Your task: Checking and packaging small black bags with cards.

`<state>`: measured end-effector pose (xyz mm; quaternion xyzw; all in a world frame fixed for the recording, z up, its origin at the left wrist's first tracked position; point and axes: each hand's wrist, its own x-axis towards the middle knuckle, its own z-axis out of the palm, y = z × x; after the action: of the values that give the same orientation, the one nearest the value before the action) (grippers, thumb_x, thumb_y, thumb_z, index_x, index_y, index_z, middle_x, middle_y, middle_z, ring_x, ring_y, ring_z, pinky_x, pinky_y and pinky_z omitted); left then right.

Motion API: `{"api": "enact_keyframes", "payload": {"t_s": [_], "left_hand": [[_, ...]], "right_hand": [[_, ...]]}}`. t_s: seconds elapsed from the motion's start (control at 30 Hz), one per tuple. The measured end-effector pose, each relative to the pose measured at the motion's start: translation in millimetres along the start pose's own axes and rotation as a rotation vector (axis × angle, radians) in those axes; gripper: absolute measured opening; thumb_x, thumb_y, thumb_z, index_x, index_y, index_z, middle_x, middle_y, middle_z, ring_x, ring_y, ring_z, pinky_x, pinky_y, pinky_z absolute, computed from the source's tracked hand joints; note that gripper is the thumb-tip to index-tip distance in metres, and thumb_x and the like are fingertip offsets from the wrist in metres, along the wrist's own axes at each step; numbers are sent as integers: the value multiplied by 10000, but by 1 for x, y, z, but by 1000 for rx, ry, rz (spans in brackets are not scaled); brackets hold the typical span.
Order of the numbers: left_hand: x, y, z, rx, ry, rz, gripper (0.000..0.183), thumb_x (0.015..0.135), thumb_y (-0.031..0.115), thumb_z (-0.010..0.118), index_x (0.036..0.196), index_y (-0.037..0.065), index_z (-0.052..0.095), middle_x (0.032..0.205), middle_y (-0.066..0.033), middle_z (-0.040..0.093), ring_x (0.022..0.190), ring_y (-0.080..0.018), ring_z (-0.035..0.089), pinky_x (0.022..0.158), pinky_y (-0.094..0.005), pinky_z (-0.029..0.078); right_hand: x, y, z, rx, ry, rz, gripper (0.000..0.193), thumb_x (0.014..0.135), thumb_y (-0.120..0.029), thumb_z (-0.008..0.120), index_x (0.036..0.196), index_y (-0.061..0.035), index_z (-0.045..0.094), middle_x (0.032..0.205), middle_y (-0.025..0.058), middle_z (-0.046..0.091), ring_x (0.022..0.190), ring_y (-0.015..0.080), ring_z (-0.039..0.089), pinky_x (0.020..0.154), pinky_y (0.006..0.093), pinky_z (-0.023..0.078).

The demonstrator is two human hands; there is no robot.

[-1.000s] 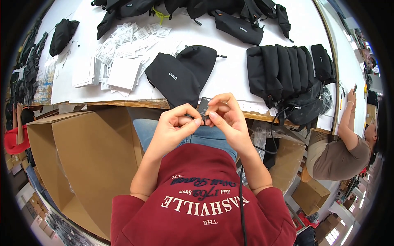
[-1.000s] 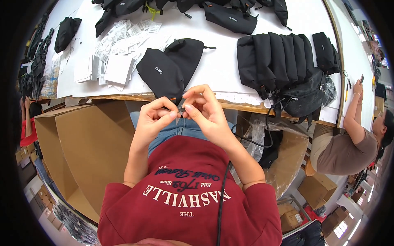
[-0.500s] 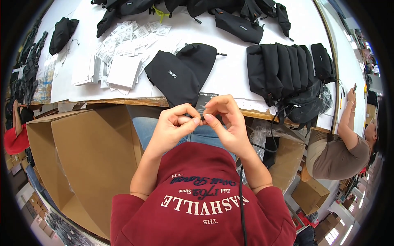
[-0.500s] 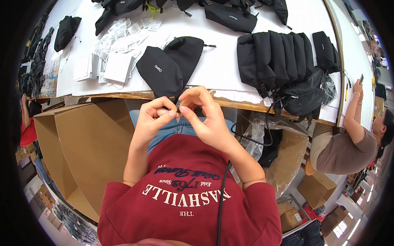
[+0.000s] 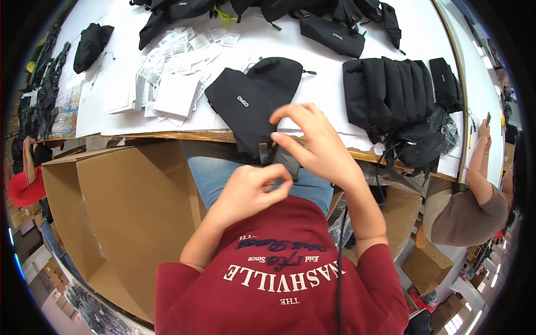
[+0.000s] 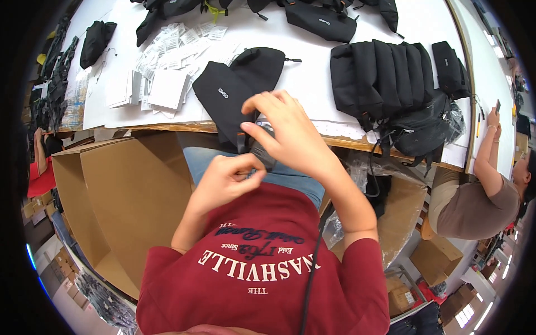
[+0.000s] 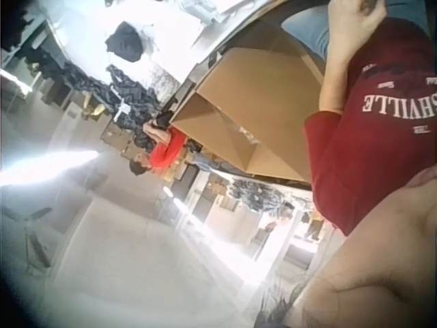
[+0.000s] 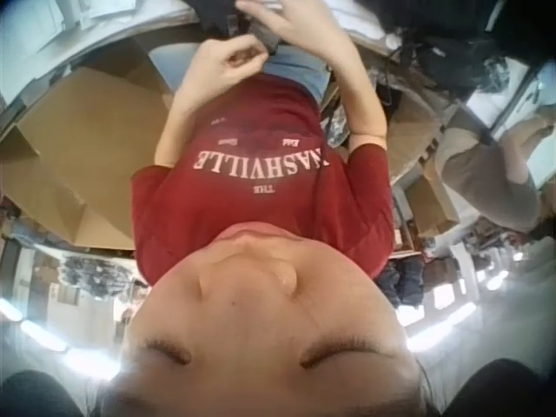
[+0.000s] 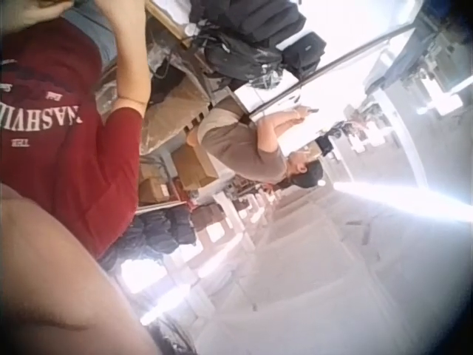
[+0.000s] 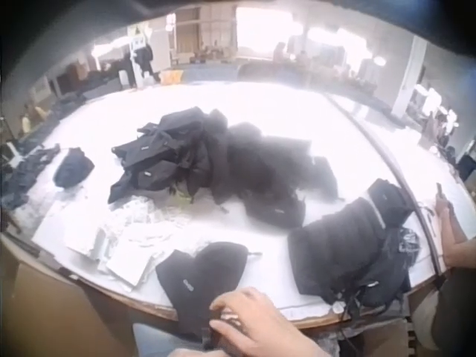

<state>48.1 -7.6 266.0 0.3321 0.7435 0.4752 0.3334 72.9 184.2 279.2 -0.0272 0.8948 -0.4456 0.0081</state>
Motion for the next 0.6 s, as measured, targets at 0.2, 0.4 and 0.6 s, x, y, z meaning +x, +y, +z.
{"api": "enact_keyframes", "payload": {"t_s": [0.2,0.4,0.6], "left_hand": [[-3,4,25,139,-98,216,93,801,159,649,815,76,611,632,-120,595,596,-285,615,568,-394,486],[-7,1,24,180,-62,249,81,800,141,660,807,74,615,635,-69,567,635,-238,565,612,-365,476],[-10,3,21,109,-99,240,110,820,141,675,864,51,632,810,-80,604,733,-233,591,661,-348,484]], "right_hand": [[24,16,67,-500,-2,-115,706,755,-385,739,1344,-109,462,1420,223,346,1287,420,349,1069,487,305],[21,21,72,-539,28,-79,856,679,-340,795,1384,-50,405,1434,233,332,1272,402,377,1057,477,327],[21,21,65,-400,28,-76,893,663,-309,791,1397,-13,378,1411,209,361,1253,376,400,1021,436,398]]}}
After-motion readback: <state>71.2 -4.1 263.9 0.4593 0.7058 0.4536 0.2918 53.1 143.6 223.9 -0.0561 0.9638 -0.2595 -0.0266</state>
